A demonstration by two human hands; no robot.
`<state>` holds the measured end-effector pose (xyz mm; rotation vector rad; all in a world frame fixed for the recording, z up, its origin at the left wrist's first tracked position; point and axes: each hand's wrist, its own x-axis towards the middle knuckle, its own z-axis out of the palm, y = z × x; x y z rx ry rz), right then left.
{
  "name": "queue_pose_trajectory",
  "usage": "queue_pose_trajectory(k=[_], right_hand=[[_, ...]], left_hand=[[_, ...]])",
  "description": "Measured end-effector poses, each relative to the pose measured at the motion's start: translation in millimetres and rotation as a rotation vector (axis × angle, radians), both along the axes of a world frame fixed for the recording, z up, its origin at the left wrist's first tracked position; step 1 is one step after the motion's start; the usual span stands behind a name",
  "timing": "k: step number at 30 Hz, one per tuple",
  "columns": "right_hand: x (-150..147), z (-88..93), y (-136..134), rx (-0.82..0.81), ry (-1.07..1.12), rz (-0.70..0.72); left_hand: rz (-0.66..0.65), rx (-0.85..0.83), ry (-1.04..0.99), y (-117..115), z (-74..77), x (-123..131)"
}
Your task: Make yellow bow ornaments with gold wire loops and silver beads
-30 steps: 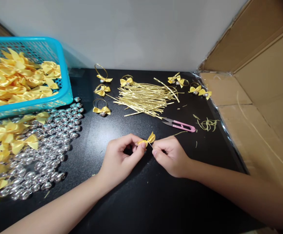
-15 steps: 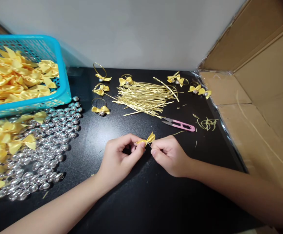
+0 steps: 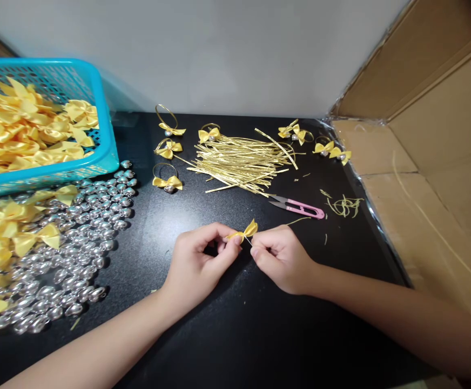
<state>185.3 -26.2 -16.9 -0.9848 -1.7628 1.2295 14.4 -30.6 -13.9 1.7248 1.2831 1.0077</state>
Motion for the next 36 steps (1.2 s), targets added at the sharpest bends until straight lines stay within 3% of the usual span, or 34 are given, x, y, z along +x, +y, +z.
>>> queue_pose_trajectory(k=[12, 23, 36], right_hand=[[-0.7, -0.2, -1.6, -0.004, -0.045, -0.029], [-2.8, -0.9, -3.3, 0.043, -0.06, -0.062], [-2.4, -3.2, -9.0, 0.259, -0.142, -0.114]], left_hand=[[-0.005, 0.04, 0.03, -0.8, -1.9, -0.8], [-0.088, 0.255, 0.112, -3.5, -2.2, -1.7], [-0.107, 0.437, 0.117, -6.8, -6.5, -4.3]])
